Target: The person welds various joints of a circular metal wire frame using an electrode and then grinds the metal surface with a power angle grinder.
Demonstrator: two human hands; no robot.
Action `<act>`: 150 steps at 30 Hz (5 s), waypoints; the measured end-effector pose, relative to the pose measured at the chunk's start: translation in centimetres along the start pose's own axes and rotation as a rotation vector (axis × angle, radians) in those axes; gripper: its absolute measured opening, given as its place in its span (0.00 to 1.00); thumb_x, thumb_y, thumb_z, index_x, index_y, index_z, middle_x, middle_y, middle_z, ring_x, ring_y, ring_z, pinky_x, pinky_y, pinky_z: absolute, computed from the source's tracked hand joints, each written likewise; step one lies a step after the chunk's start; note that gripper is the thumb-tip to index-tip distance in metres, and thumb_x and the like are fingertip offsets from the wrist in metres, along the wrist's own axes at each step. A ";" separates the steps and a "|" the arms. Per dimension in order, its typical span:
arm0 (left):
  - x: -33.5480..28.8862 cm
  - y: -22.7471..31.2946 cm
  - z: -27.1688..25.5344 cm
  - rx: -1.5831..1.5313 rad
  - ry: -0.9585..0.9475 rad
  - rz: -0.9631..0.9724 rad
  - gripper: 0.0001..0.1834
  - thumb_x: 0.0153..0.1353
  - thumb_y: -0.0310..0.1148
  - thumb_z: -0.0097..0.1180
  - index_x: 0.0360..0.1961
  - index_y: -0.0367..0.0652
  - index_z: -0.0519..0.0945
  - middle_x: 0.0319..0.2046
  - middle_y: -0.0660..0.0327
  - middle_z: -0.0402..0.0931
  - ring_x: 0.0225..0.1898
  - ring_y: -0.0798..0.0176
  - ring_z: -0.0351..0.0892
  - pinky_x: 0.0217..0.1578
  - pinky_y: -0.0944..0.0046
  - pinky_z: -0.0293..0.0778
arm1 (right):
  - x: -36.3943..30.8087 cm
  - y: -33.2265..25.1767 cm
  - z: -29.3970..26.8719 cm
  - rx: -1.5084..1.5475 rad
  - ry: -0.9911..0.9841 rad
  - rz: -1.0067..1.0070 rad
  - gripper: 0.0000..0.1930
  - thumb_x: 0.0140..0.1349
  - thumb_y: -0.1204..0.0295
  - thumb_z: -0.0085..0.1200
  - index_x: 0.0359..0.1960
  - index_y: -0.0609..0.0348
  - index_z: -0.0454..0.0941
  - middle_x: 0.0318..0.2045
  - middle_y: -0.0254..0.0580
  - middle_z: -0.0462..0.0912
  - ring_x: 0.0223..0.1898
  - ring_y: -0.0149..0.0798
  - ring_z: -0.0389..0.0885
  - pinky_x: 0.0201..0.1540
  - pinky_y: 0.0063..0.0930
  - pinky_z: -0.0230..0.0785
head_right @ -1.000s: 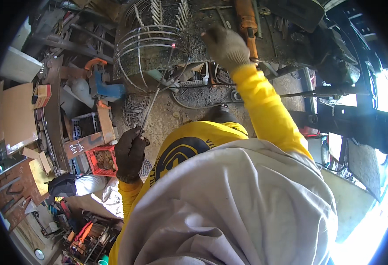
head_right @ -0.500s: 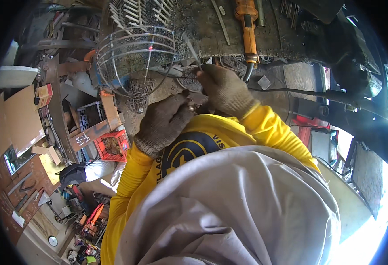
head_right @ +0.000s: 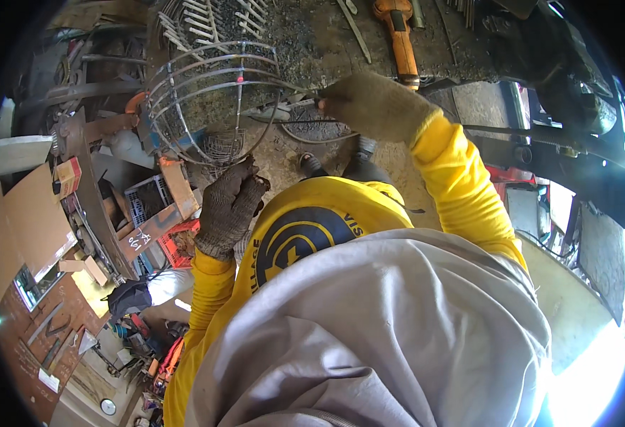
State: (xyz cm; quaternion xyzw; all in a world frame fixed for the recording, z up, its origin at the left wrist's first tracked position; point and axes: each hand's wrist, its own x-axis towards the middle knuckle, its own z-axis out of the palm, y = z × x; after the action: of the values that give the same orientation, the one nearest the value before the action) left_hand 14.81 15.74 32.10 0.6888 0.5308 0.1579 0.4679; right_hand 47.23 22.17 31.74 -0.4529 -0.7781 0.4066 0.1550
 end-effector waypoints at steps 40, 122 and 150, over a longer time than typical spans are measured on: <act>4.5 5.7 1.6 -0.664 -0.003 -0.170 0.18 0.70 0.34 0.59 0.55 0.34 0.76 0.45 0.58 0.81 0.38 0.68 0.79 0.33 0.68 0.77 | -0.3 -5.1 7.5 0.196 0.312 -0.178 0.14 0.62 0.61 0.59 0.42 0.58 0.82 0.29 0.50 0.82 0.32 0.52 0.83 0.36 0.46 0.77; -3.0 3.0 2.9 -0.068 0.386 -0.426 0.18 0.74 0.43 0.51 0.43 0.36 0.80 0.21 0.61 0.80 0.22 0.68 0.79 0.26 0.65 0.73 | -7.1 1.9 1.4 0.867 0.129 -0.034 0.20 0.66 0.71 0.60 0.57 0.66 0.77 0.33 0.41 0.83 0.35 0.31 0.81 0.40 0.28 0.75; -19.5 -29.9 12.0 0.090 -0.084 -0.880 0.13 0.69 0.40 0.48 0.45 0.43 0.77 0.35 0.48 0.82 0.36 0.44 0.83 0.37 0.45 0.78 | -8.3 1.7 -3.2 0.568 0.260 0.181 0.19 0.65 0.70 0.60 0.55 0.65 0.78 0.33 0.45 0.83 0.34 0.35 0.82 0.40 0.31 0.75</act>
State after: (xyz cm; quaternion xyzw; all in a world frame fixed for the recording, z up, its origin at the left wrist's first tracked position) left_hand -1.61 -7.14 7.14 0.4228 0.7602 -0.1075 0.4813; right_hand 54.69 17.28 33.48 -0.5070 -0.5640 0.5583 0.3363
